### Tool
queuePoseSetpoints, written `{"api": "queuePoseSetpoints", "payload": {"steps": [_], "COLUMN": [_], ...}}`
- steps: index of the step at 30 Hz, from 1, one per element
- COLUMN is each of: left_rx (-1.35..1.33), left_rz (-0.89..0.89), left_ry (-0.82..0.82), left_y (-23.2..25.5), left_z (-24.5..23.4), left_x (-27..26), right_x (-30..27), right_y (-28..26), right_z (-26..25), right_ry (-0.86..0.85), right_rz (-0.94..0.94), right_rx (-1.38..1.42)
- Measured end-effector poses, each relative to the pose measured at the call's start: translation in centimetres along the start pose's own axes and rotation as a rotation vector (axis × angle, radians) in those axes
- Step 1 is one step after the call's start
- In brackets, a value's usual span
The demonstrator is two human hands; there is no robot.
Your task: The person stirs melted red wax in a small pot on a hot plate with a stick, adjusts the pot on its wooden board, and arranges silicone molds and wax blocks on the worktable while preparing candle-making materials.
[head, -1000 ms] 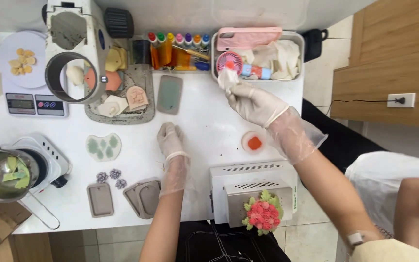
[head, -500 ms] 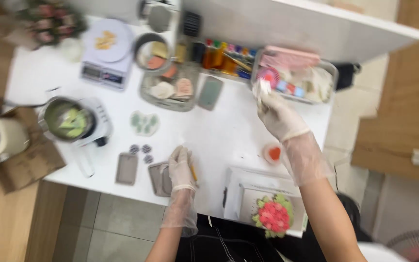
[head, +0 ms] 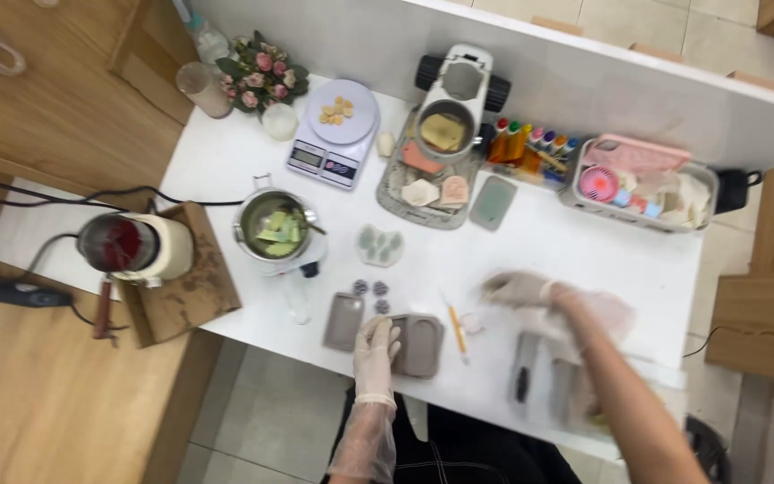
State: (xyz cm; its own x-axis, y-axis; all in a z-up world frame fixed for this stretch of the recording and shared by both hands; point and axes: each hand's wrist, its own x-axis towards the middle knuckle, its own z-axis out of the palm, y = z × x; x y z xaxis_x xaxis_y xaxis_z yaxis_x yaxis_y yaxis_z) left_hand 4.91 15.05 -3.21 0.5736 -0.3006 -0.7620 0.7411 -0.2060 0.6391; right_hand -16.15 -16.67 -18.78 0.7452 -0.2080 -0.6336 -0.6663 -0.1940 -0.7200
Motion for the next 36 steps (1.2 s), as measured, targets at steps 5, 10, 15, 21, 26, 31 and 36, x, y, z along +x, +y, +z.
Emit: {"api": "queuePoseSetpoints", "payload": {"steps": [5, 10, 15, 21, 26, 31, 36], "left_rx": [0.09, 0.141, 0.093, 0.028, -0.052, -0.017, 0.204], "left_rz": [-0.036, -0.044, -0.083, -0.042, 0.031, 0.29, 0.707], "left_ry": [-0.054, 0.069, 0.17, 0.198, 0.219, 0.248, 0.615], "left_y": [4.5, 5.0, 5.5, 5.0, 4.6, 6.0, 12.9], "left_z": [-9.3, -17.4, -18.2, -16.4, -14.6, -14.7, -17.7], "left_x": [-1.3, 0.1, -0.2, 0.4, 0.1, -1.4, -4.7], "right_x": [4.1, 7.6, 8.6, 11.2, 10.1, 12.3, 4.9], "right_y": [0.6, 1.4, -0.6, -1.2, -2.1, 2.6, -11.2], "right_z": [-5.7, -5.9, -5.5, -6.1, -7.0, -8.8, -2.3], "right_ry": [0.733, 0.851, 0.835, 0.822, 0.781, 0.912, 1.481], "right_rz": [0.198, 0.287, 0.258, 0.17, 0.093, 0.157, -0.069], "right_rx": [0.231, 0.928, 0.897, 0.892, 0.655, 0.364, -0.169]}}
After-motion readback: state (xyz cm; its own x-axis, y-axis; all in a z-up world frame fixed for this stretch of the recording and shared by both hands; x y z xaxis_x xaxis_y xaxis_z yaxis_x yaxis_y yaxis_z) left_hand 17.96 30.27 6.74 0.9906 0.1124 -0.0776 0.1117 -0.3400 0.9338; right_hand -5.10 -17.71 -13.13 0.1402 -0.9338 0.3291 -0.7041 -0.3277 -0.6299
